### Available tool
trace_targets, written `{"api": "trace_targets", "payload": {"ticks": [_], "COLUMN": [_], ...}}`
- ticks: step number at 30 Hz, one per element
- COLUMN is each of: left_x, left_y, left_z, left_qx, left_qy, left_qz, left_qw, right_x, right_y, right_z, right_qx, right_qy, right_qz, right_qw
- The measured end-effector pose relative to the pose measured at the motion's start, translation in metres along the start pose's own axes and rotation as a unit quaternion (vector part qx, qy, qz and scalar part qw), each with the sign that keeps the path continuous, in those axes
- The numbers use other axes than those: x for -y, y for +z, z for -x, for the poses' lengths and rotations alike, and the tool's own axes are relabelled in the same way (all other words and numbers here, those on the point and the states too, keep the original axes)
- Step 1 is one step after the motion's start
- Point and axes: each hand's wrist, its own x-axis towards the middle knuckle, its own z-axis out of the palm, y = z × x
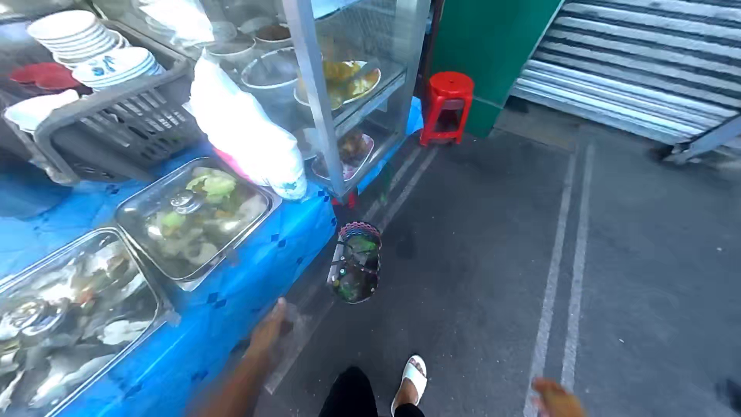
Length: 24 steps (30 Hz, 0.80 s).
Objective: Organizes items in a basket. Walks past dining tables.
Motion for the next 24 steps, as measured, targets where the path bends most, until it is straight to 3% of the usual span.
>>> {"api": "trace_targets", "payload": {"ticks": [2, 4, 6, 9, 12, 15, 17, 21, 24], "left_x": [-0.009, -0.018, -0.028, -0.033, -0.011, 0.019, 0.038, 0.078, 0.102], "left_y": [0.01, 0.023, 0.039, 0.062, 0.079, 0.098, 0.113, 0.142, 0.165], "left_z": [0.009, 0.014, 0.009, -0.016, -0.046, -0.081, -0.109, -0.179, -0.226], "left_qx": [-0.03, -0.038, -0.025, 0.046, 0.125, 0.108, 0.091, 0.066, 0.06], "left_qy": [-0.022, -0.036, -0.045, -0.017, 0.019, 0.041, 0.041, 0.057, 0.077], "left_qz": [0.036, 0.058, 0.034, -0.097, -0.166, -0.163, -0.162, -0.152, -0.16], "left_qw": [0.999, 0.997, 0.998, 0.994, 0.978, 0.98, 0.982, 0.985, 0.982], "right_x": [0.099, 0.194, 0.271, 0.342, 0.377, 0.405, 0.417, 0.424, 0.42], "right_y": [-0.029, -0.034, -0.014, 0.05, 0.139, 0.219, 0.263, 0.343, 0.389], "right_z": [-0.066, -0.092, -0.104, -0.12, -0.12, -0.123, -0.136, -0.169, -0.189], "right_qx": [0.003, 0.012, 0.038, 0.109, 0.201, 0.274, 0.262, 0.22, 0.249], "right_qy": [-0.031, -0.086, -0.126, -0.168, -0.222, -0.306, -0.343, -0.357, -0.378], "right_qz": [0.023, 0.038, 0.038, 0.083, 0.147, 0.273, 0.336, 0.355, 0.38], "right_qw": [0.999, 0.995, 0.991, 0.976, 0.943, 0.87, 0.837, 0.836, 0.807]}}
